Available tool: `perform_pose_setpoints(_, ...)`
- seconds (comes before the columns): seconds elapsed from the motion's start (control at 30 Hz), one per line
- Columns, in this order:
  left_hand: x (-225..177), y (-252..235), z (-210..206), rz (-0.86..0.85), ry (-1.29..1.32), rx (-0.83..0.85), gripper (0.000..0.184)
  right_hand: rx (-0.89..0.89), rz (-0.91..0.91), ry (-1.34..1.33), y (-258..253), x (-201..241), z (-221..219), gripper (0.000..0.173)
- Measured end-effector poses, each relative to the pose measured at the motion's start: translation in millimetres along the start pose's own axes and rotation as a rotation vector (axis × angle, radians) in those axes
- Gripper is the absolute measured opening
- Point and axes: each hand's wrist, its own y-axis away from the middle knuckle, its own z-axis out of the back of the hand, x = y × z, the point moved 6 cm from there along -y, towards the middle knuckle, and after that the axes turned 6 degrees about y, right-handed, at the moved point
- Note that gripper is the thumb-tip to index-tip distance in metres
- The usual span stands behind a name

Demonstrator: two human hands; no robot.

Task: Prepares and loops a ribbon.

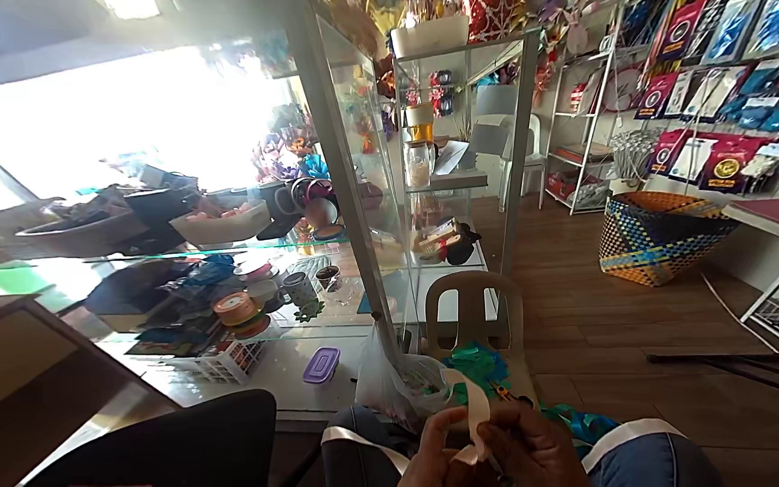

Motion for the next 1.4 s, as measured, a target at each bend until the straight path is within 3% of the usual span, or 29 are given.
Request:
perform_pose_setpoints(0.1,6,0,1,0.000,-0.019,0.005,0.013,-0.102,-0.044,-0.017,-5,-7,6,0.007)
perform_pose_setpoints(0.27,10,-3,13,-0.045,-0.021,-0.197,0.016,0.000,-0.250,-0.283,3,-21,-2,0.037)
perform_pose_setpoints(0.37,12,-5,17,-0.044,0.015,-0.305,0.011,0.027,-0.405,-0.328,12,-24,-10,0.028)
perform_pose_setpoints(0.53,15,-4,11,-0.021,0.073,-0.307,0.012,-0.057,-0.587,-0.417,15,-35,-12,0.011)
perform_pose_setpoints(0.63,19,-3,12,0.006,-0.028,-0.321,0.006,-0.089,-0.552,-0.416,14,-35,-10,0.012)
perform_pose_setpoints(0.87,24,-4,14,0.009,-0.126,-0.287,0.017,-0.079,-0.376,-0.367,12,-29,-5,0.013)
perform_pose_setpoints(0.93,26,-4,12,0.009,-0.141,-0.234,0.031,-0.048,-0.313,-0.293,13,-27,-4,0.011)
perform_pose_setpoints(1.0,26,-6,12,-0.007,-0.140,-0.188,0.062,0.014,-0.240,-0.143,14,-24,-5,0.012)
perform_pose_setpoints(1.07,22,-10,11,-0.008,-0.075,-0.164,0.074,0.078,-0.201,-0.007,16,-20,-7,0.017)
perform_pose_setpoints(1.27,6,-14,8,-0.008,0.228,-0.214,0.026,0.217,-0.182,0.208,18,-19,-11,0.026)
perform_pose_setpoints(1.4,7,-13,10,-0.079,0.288,-0.316,0.017,0.190,-0.197,0.147,20,-25,-10,0.026)
